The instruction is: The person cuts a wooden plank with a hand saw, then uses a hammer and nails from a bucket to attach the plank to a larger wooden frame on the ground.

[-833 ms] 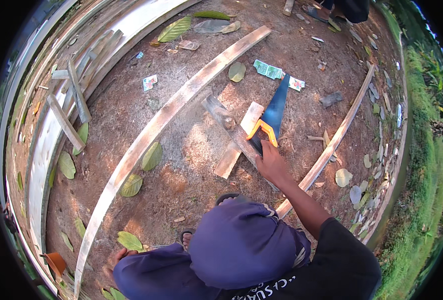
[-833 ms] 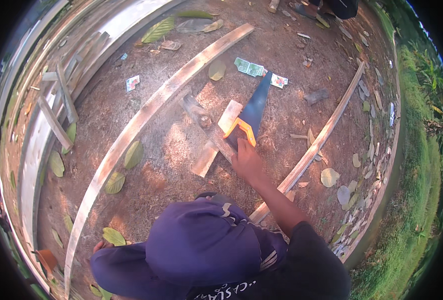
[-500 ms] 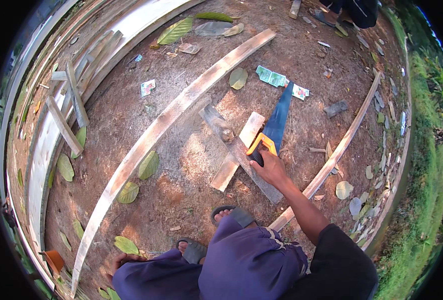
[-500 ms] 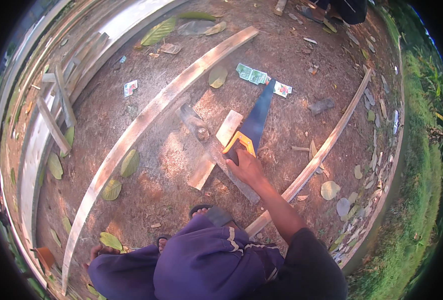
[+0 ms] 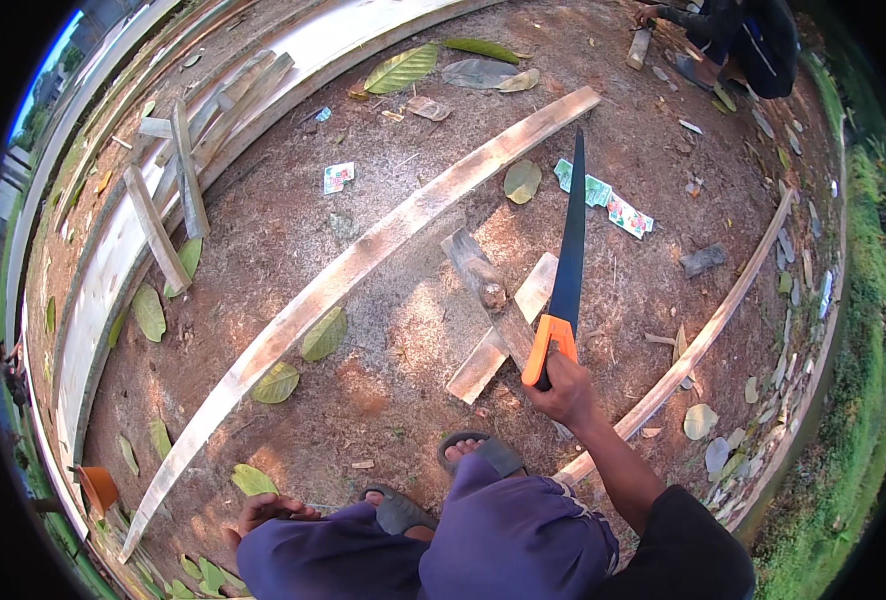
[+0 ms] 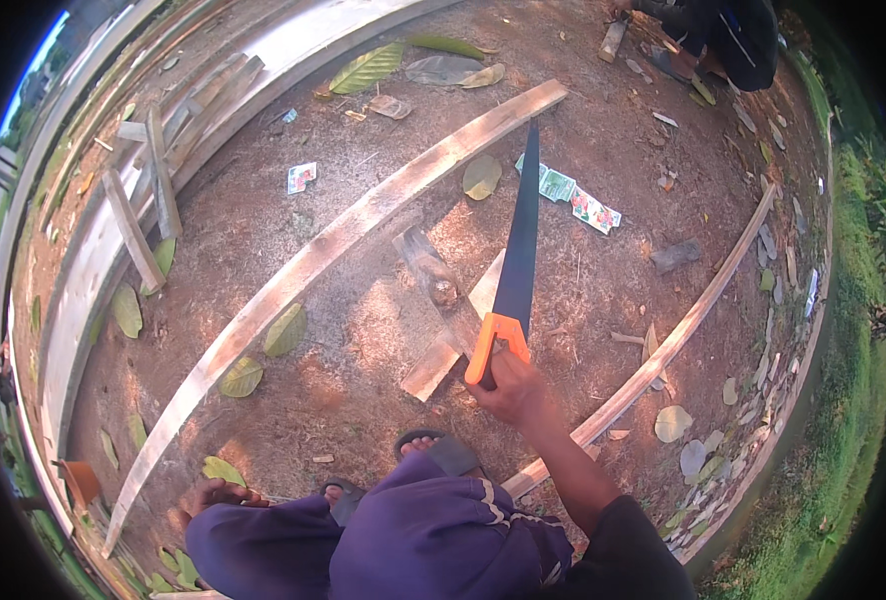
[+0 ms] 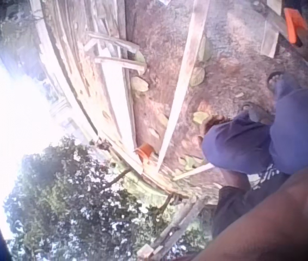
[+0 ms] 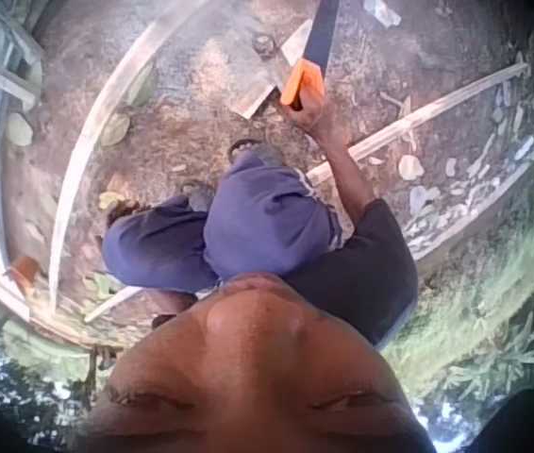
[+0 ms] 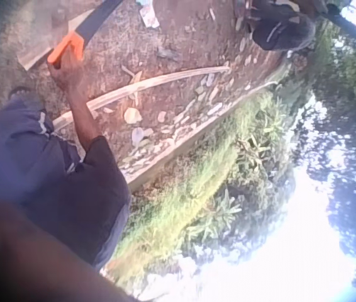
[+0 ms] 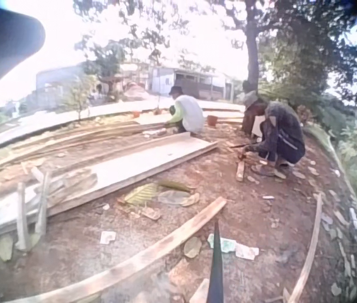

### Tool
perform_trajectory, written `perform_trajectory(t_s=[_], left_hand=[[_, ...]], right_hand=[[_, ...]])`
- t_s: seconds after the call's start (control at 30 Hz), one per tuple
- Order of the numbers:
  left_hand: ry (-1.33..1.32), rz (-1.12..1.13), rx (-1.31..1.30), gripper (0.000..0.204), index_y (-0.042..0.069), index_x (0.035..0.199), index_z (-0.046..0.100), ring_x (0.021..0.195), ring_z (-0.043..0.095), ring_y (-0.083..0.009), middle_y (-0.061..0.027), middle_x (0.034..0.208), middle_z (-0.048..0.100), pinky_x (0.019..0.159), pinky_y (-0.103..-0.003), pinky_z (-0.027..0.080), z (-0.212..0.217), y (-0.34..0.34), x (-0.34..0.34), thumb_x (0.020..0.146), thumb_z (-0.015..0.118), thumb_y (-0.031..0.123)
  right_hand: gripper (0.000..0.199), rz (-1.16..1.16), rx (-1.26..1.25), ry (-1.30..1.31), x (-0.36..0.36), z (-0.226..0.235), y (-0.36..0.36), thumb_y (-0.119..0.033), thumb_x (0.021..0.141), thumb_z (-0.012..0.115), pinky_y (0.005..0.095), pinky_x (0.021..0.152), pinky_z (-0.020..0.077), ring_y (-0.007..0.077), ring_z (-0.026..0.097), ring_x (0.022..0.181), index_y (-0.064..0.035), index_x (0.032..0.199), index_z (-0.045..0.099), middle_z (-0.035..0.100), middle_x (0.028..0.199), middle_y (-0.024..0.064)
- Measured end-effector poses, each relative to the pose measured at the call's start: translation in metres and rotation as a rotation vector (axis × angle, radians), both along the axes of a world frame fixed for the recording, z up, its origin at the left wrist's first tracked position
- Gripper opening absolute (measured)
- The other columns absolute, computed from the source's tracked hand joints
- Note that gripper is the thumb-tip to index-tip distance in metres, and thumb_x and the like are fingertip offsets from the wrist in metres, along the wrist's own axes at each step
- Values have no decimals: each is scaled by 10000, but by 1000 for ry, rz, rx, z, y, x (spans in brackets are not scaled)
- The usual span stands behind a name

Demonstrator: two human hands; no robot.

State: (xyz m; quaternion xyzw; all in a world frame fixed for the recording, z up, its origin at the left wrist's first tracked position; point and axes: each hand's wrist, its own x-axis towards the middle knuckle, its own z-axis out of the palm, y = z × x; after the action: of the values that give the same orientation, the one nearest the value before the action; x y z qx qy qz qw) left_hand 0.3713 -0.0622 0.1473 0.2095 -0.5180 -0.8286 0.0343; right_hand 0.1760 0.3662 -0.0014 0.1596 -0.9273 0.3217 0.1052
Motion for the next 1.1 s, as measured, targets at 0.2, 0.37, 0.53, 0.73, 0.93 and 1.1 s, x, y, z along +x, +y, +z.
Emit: perform_trajectory(t_s=[0.2, 0.37, 0.53, 0.73, 0.93, 1.1], left_hand=[[-4, -159, 169, 747, -7, 1390, 498, 1163, 635, -406, -254, 1237, 634, 1012, -574, 506, -53, -2, -21, 1006, 456, 633], [-325, -393, 40, 597, -61, 1440, 464, 1200, 631, -276, -208, 1312, 626, 1028, -408, 500, -90, 29, -66, 1038, 578, 365], [-312, -209, -286, 431, -71, 1297, 559, 1027, 698, -207, -139, 1156, 711, 910, -365, 563, -118, 66, -79, 1024, 645, 251], [-261, 72, -15, 222, -37, 1172, 594, 879, 749, -232, -152, 1065, 720, 739, -330, 636, -129, 58, -71, 1035, 598, 137], [-260, 407, -234, 200, -4, 1140, 587, 611, 637, -141, -72, 838, 667, 534, -267, 538, -140, -19, -21, 1028, 629, 157], [-360, 566, -321, 164, 14, 1058, 606, 521, 576, -115, -44, 731, 622, 435, -250, 451, -130, -86, 78, 1025, 630, 173]], right_hand=[[308, 306, -32, 0, 4, 14, -48, -167, 696, 840, 406, 534, 498, 281, 602, 613, -80, 740, 548, 529, 685, 77], [356, 620, 10, -48, 21, 10, -116, -261, 666, 845, 387, 640, 516, 253, 616, 723, -76, 846, 600, 557, 776, 59], [302, 875, -81, 55, 49, -14, -185, -152, 650, 743, 368, 712, 512, 231, 626, 791, -74, 917, 626, 588, 832, 50], [397, 884, -174, 35, 41, -2, -169, -256, 818, 770, 392, 887, 532, 276, 650, 1028, -52, 1131, 634, 637, 1144, 118], [663, -6, 111, -83, -10, -11, -74, -246, 857, 776, 510, 1095, 415, 426, 489, 1303, 26, 1385, 481, 492, 1397, 254], [800, -227, 178, -264, -10, -43, -6, -235, 877, 784, 492, 1187, 318, 435, 406, 1400, 79, 1485, 369, 442, 1474, 300]])
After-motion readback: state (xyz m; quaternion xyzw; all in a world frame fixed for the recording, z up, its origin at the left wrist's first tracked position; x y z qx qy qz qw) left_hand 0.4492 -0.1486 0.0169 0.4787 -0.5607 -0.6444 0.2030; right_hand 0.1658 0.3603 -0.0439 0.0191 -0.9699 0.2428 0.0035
